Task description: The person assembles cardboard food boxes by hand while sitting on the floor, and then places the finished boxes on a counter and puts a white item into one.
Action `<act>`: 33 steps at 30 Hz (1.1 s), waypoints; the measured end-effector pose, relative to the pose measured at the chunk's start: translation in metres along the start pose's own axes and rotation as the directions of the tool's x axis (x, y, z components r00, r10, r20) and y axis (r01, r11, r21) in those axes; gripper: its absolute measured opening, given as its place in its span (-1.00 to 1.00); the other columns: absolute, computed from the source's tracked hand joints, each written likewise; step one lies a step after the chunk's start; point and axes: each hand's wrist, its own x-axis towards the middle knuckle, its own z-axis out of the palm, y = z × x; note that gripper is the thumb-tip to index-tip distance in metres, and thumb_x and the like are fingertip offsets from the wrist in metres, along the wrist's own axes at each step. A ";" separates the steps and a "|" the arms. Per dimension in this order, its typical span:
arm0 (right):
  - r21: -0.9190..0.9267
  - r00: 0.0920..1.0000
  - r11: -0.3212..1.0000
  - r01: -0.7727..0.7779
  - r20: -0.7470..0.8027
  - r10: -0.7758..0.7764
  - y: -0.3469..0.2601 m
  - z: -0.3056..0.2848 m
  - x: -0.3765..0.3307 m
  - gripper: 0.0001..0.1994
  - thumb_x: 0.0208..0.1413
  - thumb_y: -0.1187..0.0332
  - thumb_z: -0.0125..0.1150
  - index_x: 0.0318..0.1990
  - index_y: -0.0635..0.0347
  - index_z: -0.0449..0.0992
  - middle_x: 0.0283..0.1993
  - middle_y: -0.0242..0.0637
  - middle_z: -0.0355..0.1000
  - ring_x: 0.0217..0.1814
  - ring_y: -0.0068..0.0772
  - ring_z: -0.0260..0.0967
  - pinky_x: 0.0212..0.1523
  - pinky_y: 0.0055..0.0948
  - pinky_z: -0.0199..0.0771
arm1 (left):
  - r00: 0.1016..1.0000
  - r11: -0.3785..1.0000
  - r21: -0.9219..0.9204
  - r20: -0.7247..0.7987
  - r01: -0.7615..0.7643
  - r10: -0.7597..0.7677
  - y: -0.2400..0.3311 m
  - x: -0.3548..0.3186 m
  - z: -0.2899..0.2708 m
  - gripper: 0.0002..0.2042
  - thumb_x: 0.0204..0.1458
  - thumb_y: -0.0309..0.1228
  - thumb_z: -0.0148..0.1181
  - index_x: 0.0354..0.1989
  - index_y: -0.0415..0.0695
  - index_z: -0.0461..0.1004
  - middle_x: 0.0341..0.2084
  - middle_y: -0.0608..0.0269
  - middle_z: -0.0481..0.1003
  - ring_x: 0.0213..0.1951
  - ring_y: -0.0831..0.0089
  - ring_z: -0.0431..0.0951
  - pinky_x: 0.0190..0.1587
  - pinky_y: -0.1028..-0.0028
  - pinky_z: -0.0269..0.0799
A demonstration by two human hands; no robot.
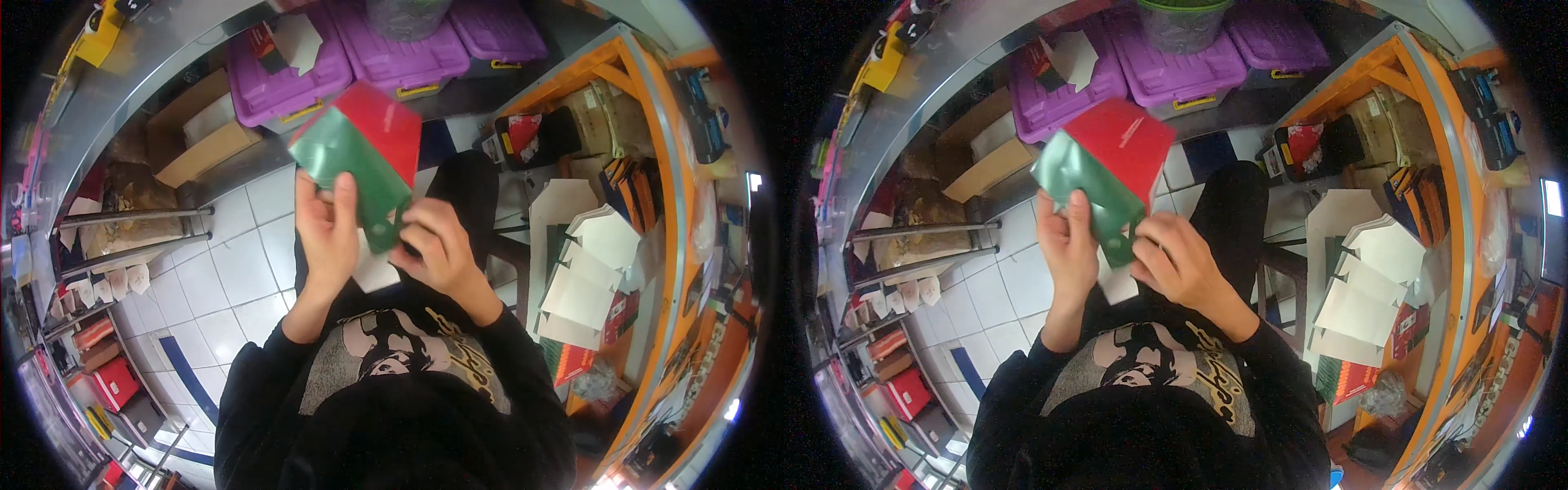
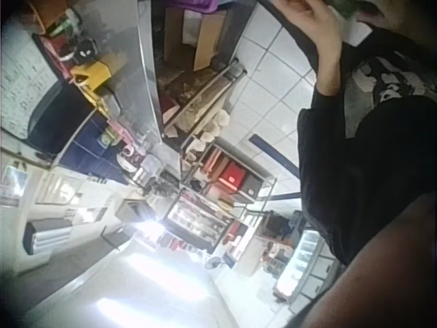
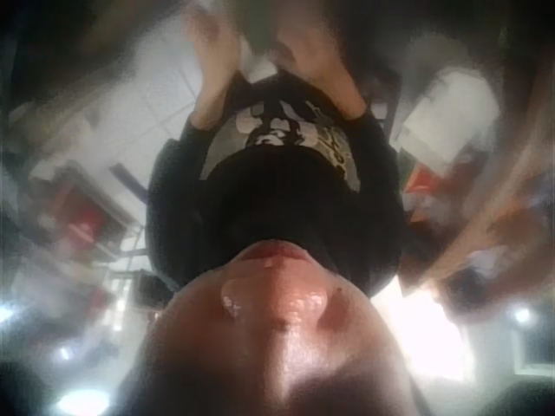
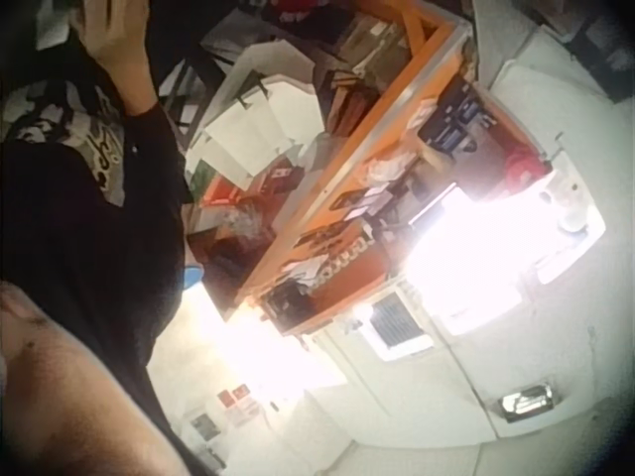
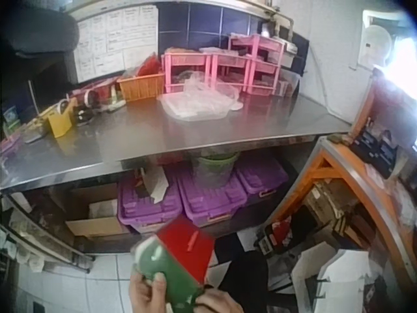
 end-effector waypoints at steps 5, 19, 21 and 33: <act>0.210 0.978 0.975 0.069 -0.205 -0.025 -0.005 -0.014 0.002 -0.65 -0.28 0.54 0.38 -0.24 0.33 0.46 -0.18 -0.09 0.44 -0.20 -0.01 0.46 -0.26 -0.25 0.54 | 0.994 0.964 -0.245 0.000 0.103 -0.106 -0.010 0.004 -0.004 -0.67 0.25 -0.43 -0.08 0.15 -0.20 0.11 -0.10 0.17 0.40 -0.14 0.46 0.50 -0.20 0.41 0.56; 0.004 0.994 1.000 0.012 0.110 -0.012 -0.012 -0.048 0.033 -0.67 -0.39 0.56 0.41 -0.30 0.28 0.60 -0.29 -0.29 0.47 -0.24 -0.27 0.42 -0.31 -0.46 0.49 | 0.901 0.955 0.061 0.353 -0.290 0.251 -0.031 -0.021 -0.001 -0.54 0.11 -0.75 -0.15 0.20 -0.28 0.00 0.06 0.07 0.24 0.07 0.38 0.33 0.08 0.42 0.29; 0.002 0.999 1.000 0.017 0.052 -0.017 -0.009 -0.044 0.032 -0.71 -0.33 0.56 0.40 -0.30 0.26 0.60 -0.31 -0.29 0.46 -0.22 -0.29 0.42 -0.28 -0.49 0.51 | 0.872 0.904 0.215 0.414 -0.371 0.260 -0.045 -0.030 -0.007 -0.54 0.10 -0.75 -0.14 0.19 -0.29 0.01 0.05 0.07 0.25 0.07 0.37 0.33 0.07 0.42 0.28; 0.028 0.918 0.922 -0.387 -0.078 0.388 0.003 -0.033 0.002 -0.47 -0.35 0.55 0.43 -0.05 0.23 0.55 -0.08 -0.23 0.49 -0.11 -0.26 0.42 -0.10 -0.45 0.43 | 0.892 0.894 0.298 0.405 -0.335 0.199 -0.050 -0.022 0.007 -0.69 -0.04 -0.53 0.27 -0.09 -0.26 0.45 -0.28 0.05 0.55 -0.28 0.23 0.60 -0.27 0.41 0.48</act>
